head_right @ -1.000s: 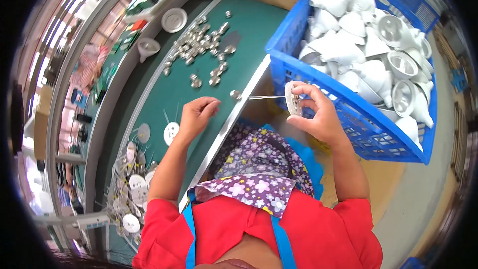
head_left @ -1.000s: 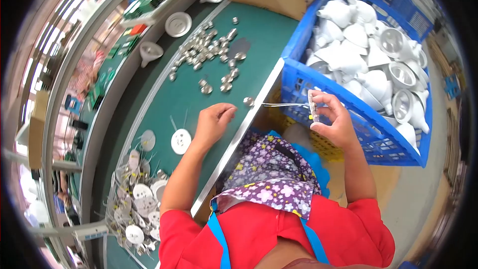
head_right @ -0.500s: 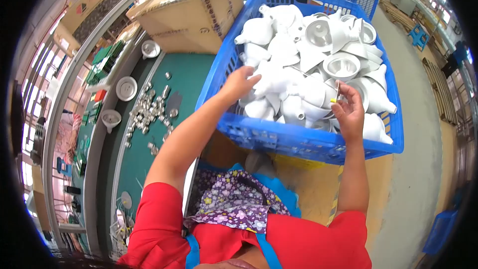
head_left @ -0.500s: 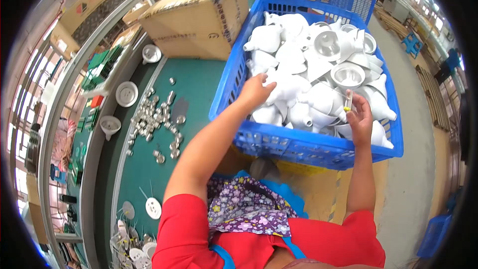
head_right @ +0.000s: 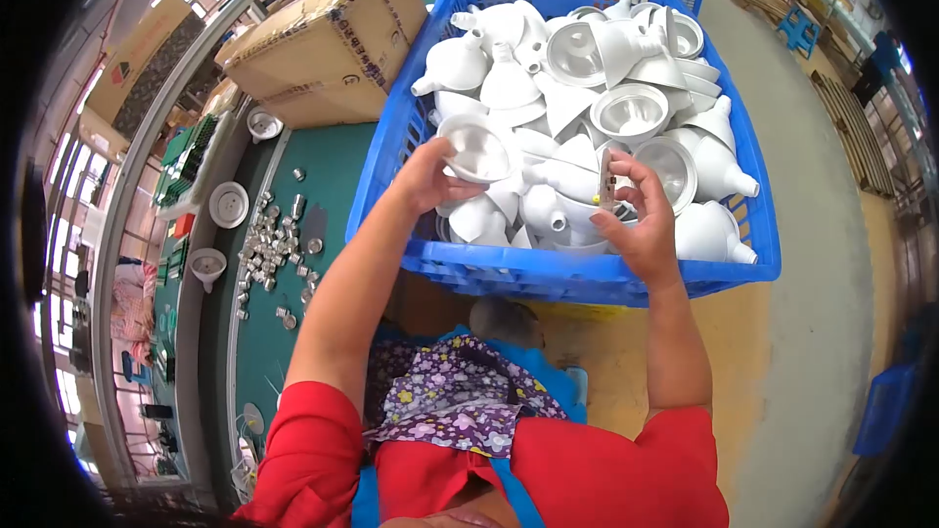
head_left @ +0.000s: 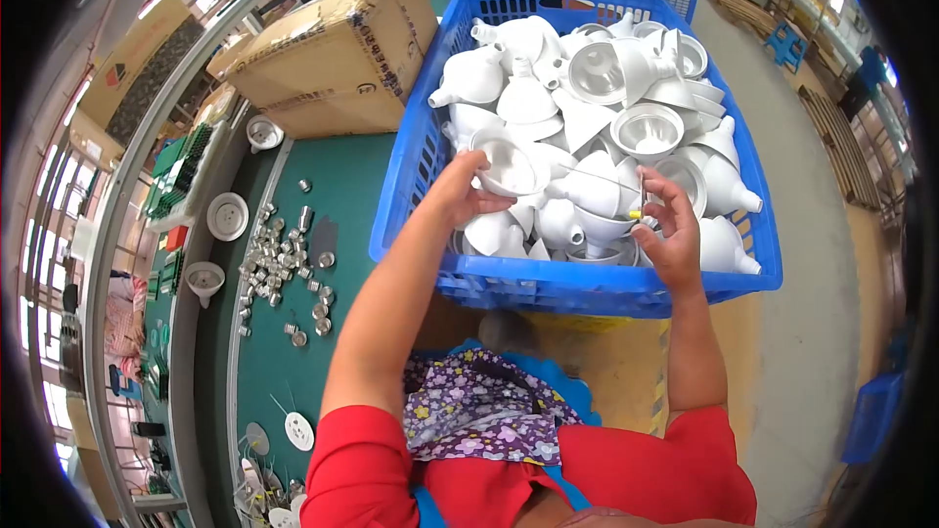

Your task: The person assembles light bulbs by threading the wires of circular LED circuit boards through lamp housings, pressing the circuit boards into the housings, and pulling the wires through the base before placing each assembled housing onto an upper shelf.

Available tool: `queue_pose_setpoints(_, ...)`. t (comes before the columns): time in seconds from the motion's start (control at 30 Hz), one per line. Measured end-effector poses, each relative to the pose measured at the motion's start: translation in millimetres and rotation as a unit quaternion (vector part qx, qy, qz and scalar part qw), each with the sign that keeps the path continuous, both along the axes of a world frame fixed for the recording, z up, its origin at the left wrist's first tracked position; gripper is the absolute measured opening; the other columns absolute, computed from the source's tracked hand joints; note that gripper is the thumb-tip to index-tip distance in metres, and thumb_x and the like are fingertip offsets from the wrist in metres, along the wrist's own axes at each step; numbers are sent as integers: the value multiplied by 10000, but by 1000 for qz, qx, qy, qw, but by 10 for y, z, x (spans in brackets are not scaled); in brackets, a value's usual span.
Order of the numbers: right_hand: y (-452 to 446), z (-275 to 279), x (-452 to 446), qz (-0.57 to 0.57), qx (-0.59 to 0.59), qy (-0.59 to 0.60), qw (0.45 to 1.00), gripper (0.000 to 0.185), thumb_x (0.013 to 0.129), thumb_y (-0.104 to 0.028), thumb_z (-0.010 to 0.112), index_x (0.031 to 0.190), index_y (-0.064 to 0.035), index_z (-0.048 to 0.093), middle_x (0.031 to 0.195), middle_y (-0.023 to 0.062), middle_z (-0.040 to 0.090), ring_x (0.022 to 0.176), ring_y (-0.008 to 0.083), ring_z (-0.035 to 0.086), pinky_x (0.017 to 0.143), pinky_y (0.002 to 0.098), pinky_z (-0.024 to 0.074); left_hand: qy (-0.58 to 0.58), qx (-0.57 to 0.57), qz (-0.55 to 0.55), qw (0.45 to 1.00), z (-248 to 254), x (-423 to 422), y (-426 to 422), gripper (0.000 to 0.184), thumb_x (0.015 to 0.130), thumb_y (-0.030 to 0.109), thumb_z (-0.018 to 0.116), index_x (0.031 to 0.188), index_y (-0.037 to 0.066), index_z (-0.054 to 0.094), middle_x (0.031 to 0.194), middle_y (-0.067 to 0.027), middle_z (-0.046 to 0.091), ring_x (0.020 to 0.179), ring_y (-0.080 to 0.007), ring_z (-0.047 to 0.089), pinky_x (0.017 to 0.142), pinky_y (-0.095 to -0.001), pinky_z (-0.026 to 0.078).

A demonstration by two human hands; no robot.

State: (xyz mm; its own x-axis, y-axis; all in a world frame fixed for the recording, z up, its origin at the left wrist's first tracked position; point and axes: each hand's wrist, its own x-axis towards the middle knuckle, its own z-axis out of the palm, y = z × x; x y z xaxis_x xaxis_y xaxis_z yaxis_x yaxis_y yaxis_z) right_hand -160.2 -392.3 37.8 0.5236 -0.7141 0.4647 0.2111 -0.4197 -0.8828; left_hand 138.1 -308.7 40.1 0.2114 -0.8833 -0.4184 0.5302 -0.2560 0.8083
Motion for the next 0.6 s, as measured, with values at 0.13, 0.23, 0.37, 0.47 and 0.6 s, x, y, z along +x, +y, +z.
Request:
queue_pose_setpoints(0.13, 221, 76, 71, 87, 34, -36, 995, 566, 681, -198, 771, 1156, -60, 495, 1295, 124, 487, 1121, 178, 492, 823, 288, 431, -116, -144, -18, 983, 602, -396, 805, 634, 728, 124, 419, 1352, 87, 314, 1239, -140, 482, 998, -270, 608, 833, -409, 532)
queue_pose_setpoints(0.23, 513, 328, 104, 113, -72, 76, 988, 568, 640, -217, 793, 1115, -61, 522, 1265, 122, 514, 1108, 200, 500, 813, 291, 435, -99, -162, 7, 982, 595, -572, 1292, 695, 725, 115, 423, 1401, 86, 264, 1299, -117, 446, 1124, -222, 536, 858, -373, 518)
queue_pose_setpoints(0.37, 939, 692, 230, 96, -308, 160, 933, 571, 588, -253, 817, 1053, -60, 548, 1185, 143, 550, 1065, 305, 510, 871, 368, 427, -89, -185, 29, 978, 492, -774, 1804, 699, 750, 114, 433, 1416, 57, 232, 1344, -113, 402, 1218, -219, 450, 975, -351, 422)
queue_pose_setpoints(0.47, 1194, 798, 301, 103, -399, 172, 895, 589, 580, -271, 814, 1052, -56, 535, 1163, 158, 543, 1052, 355, 496, 908, 427, 407, -91, -206, 42, 974, 430, -903, 2065, 683, 769, 125, 450, 1410, 27, 235, 1358, -120, 385, 1248, -217, 408, 1023, -336, 359)
queue_pose_setpoints(0.6, 1464, 869, 359, 118, -444, 187, 868, 604, 566, -264, 812, 1055, -56, 525, 1168, 152, 531, 1047, 361, 492, 911, 430, 407, -90, -228, 48, 968, 323, -977, 2308, 677, 776, 136, 454, 1408, 20, 239, 1365, -126, 371, 1254, -207, 391, 1011, -325, 364)
